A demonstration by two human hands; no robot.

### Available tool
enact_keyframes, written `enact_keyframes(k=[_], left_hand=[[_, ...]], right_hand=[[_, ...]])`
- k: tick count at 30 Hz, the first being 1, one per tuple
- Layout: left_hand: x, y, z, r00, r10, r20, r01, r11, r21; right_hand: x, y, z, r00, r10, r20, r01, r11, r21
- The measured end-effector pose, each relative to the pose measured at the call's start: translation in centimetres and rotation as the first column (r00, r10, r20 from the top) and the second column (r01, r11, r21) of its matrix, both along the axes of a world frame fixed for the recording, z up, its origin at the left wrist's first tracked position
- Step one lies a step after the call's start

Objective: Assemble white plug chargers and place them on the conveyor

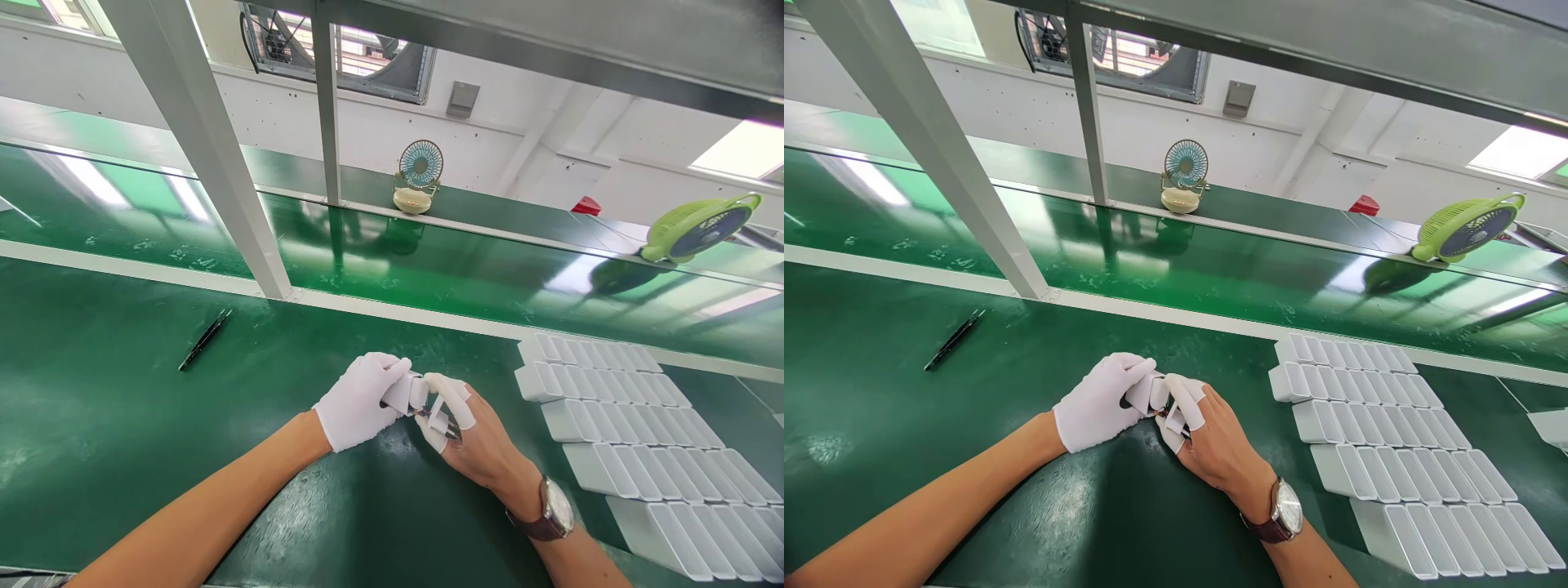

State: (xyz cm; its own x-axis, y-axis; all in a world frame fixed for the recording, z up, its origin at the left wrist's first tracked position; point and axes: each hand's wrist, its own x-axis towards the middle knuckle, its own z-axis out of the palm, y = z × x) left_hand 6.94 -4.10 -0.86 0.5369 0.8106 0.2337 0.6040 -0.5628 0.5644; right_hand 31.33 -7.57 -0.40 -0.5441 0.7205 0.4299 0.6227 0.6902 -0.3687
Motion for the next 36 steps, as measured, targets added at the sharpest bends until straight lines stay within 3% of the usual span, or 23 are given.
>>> enact_keyframes(k=[3,8,12,14,16,18,21,26,31,36], left_hand=[[0.3,-0.1,0.3,1.000,0.020,-0.021,-0.020,1.000,-0.006],[1.3,-0.3,2.4,0.981,0.050,-0.186,-0.046,0.999,0.022],[1.1,-0.7,2.0,0.999,0.011,0.042,-0.006,0.992,-0.124],[0.7,-0.8,1.2,0.972,0.113,0.204,-0.065,0.972,-0.227],[0.4,-0.7,0.7,0.930,0.238,0.281,-0.126,0.922,-0.366],[0.2,-0.6,0.7,0.910,0.306,0.280,-0.146,0.868,-0.474],[0.2,-0.4,1.1,0.885,0.369,0.285,-0.184,0.838,-0.514],[0.3,-0.3,1.0,0.854,0.377,0.360,-0.131,0.823,-0.553],[0.2,0.0,0.6,0.822,0.400,0.405,-0.078,0.784,-0.615],[0.5,0.2,1.3,0.818,0.450,0.357,-0.103,0.726,-0.680]], right_hand=[[-0.3,-0.1,-0.2,0.999,-0.019,-0.037,0.018,1.000,-0.023],[-0.9,-0.6,-0.1,0.984,-0.111,-0.139,0.093,0.987,-0.132],[-0.9,-0.8,0.1,0.939,-0.094,-0.332,0.000,0.963,-0.271],[-0.8,-0.8,0.3,0.890,-0.043,-0.454,-0.096,0.956,-0.278],[-0.9,-0.7,0.5,0.866,-0.039,-0.498,-0.109,0.958,-0.265],[-1.0,-0.5,0.5,0.889,-0.124,-0.440,0.004,0.965,-0.263],[-1.3,-0.1,-0.1,0.935,-0.197,-0.294,0.137,0.968,-0.210],[-1.7,0.3,-1.3,0.992,-0.039,-0.122,0.027,0.995,-0.098],[-1.6,0.4,-1.1,0.997,-0.004,-0.072,0.003,1.000,-0.023],[-1.7,0.5,-1.0,0.998,-0.020,-0.063,0.017,0.998,-0.055]])
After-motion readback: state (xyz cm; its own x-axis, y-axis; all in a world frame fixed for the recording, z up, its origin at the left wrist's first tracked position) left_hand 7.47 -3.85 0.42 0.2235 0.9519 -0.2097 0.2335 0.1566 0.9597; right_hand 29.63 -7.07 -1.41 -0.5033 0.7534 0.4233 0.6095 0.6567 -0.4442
